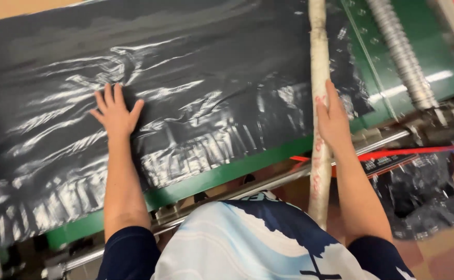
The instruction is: Operating a plastic bag making machine by smoothing the film with a pole and using control buttons
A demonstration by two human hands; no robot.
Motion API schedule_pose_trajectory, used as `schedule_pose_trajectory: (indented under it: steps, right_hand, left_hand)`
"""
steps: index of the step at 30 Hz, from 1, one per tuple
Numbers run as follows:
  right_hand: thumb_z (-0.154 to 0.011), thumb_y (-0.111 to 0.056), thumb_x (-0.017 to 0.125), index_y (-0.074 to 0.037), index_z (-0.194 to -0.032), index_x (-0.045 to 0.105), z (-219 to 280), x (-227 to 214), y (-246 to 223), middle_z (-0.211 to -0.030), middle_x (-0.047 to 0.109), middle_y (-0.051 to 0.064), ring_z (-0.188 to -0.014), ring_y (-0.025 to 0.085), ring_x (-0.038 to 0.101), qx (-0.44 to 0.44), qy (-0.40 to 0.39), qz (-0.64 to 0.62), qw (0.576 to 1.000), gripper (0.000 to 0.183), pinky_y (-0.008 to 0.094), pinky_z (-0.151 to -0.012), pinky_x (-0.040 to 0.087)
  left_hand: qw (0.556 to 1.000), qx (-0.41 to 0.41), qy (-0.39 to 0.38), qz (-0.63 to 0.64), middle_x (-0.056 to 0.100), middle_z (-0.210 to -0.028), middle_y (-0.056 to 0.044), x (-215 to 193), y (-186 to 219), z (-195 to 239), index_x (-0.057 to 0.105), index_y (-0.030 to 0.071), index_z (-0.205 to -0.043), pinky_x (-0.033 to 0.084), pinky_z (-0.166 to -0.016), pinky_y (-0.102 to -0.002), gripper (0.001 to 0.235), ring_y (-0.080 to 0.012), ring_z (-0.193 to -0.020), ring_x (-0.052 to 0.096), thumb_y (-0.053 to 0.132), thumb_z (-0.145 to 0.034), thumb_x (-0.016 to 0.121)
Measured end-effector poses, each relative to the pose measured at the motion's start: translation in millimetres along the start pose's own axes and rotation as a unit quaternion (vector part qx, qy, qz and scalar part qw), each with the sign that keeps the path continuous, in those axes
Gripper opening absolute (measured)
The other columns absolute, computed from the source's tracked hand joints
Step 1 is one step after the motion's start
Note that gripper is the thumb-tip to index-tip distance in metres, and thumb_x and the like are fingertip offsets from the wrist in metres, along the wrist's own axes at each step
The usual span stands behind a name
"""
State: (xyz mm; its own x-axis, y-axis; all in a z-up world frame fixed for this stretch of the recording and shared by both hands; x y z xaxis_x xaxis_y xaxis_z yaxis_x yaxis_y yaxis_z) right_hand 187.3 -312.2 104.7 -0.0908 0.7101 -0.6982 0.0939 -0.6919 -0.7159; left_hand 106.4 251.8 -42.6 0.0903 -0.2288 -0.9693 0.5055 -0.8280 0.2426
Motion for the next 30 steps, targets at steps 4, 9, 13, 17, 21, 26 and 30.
schedule_pose_trajectory:
  steps: [4, 9, 13, 17, 21, 26, 30]
  right_hand:
    - [-0.096, -0.006, 0.052, -0.003, -0.154, 0.038, 23.4, 72.2, -80.1, -0.154, 0.037, 0.027, -0.144, 0.037, 0.031, -0.094, -0.106, -0.104, 0.984, 0.059, 0.05, -0.118, 0.024]
    - [-0.1, -0.047, 0.037, -0.015, -0.155, 0.029, 102.1, 173.0, -212.5, -0.162, 0.029, 0.011, -0.148, 0.029, 0.031, -0.147, -0.408, -0.136, 0.891, 0.064, 0.051, -0.12, 0.025]
    - [-0.102, -0.04, 0.035, -0.028, -0.156, 0.021, 158.2, 231.0, -229.0, -0.163, 0.03, 0.013, -0.133, 0.031, 0.046, -0.181, -0.583, -0.126, 0.782, 0.057, 0.046, -0.102, 0.045]
    - [-0.104, -0.039, 0.033, -0.022, -0.157, 0.023, 158.4, 239.9, -216.4, -0.164, 0.026, 0.014, -0.148, 0.032, 0.031, -0.234, -0.569, -0.148, 0.774, 0.056, 0.05, -0.118, 0.028]
    - [-0.102, -0.033, 0.038, -0.031, -0.155, 0.025, 121.0, 198.8, -154.3, -0.162, 0.031, 0.009, -0.134, 0.026, 0.048, -0.08, -0.504, -0.068, 0.858, 0.054, 0.046, -0.1, 0.053]
    - [-0.1, -0.02, 0.047, -0.017, -0.155, 0.034, 51.4, 52.9, -1.8, -0.159, 0.038, 0.005, -0.143, 0.025, 0.039, 0.068, -0.1, 0.007, 0.993, 0.057, 0.04, -0.115, 0.03]
    - [-0.105, -0.021, 0.042, 0.001, -0.153, 0.035, 59.0, -40.3, 28.5, -0.154, 0.041, 0.022, -0.14, 0.038, 0.041, -0.005, 0.04, 0.08, 0.996, 0.053, 0.047, -0.112, 0.031]
  left_hand:
    - [0.965, 0.076, 0.222, 0.114, 0.039, -0.15, -0.021, -68.4, -48.3, 13.4, 0.038, 0.006, -0.152, 0.026, -0.109, -0.068, 0.068, -0.0442, -0.14, 0.029, 0.033, -0.098, 0.068]
    - [0.875, 0.085, 0.393, 0.269, 0.067, -0.106, -0.013, -195.5, -114.6, 89.2, 0.065, 0.001, -0.114, 0.049, -0.085, -0.037, 0.024, -0.0273, -0.097, 0.063, -0.001, -0.092, 0.054]
    - [0.862, -0.03, 0.431, 0.266, 0.06, -0.084, -0.004, -204.0, -196.4, 114.9, 0.062, 0.006, -0.09, 0.048, -0.076, -0.037, 0.005, -0.0195, -0.082, 0.057, 0.004, -0.092, 0.057]
    - [0.892, -0.009, 0.413, 0.185, 0.061, -0.087, -0.015, -163.4, -218.4, 107.6, 0.061, -0.001, -0.094, 0.049, -0.072, -0.043, 0.017, -0.0271, -0.084, 0.062, 0.014, -0.1, 0.065]
    - [0.931, 0.028, 0.349, 0.105, 0.06, -0.1, -0.015, -138.9, -145.7, 73.8, 0.066, 0.0, -0.108, 0.044, -0.074, -0.045, 0.017, -0.0338, -0.088, 0.058, 0.009, -0.1, 0.054]
    - [0.973, 0.042, 0.223, 0.028, 0.051, -0.144, -0.021, -63.4, -85.0, 24.4, 0.061, -0.002, -0.132, 0.025, -0.091, -0.08, 0.051, -0.0478, -0.134, 0.031, 0.038, -0.102, 0.058]
    - [0.997, -0.02, 0.05, 0.051, 0.031, -0.159, -0.012, -40.7, -26.3, 13.8, 0.047, 0.008, -0.145, 0.007, -0.101, -0.082, 0.069, -0.0437, -0.144, 0.008, 0.053, -0.093, 0.056]
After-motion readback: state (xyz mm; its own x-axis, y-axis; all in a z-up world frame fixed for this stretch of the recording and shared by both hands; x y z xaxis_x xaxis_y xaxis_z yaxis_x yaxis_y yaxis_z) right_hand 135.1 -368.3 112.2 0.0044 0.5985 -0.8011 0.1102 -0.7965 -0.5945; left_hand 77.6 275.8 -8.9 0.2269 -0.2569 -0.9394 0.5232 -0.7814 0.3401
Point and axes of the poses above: each hand's wrist, its own z-axis away from the middle knuckle, its own x-axis out of the palm, y = z × x, the point moved 9 cm from there along -z, towards the middle knuckle
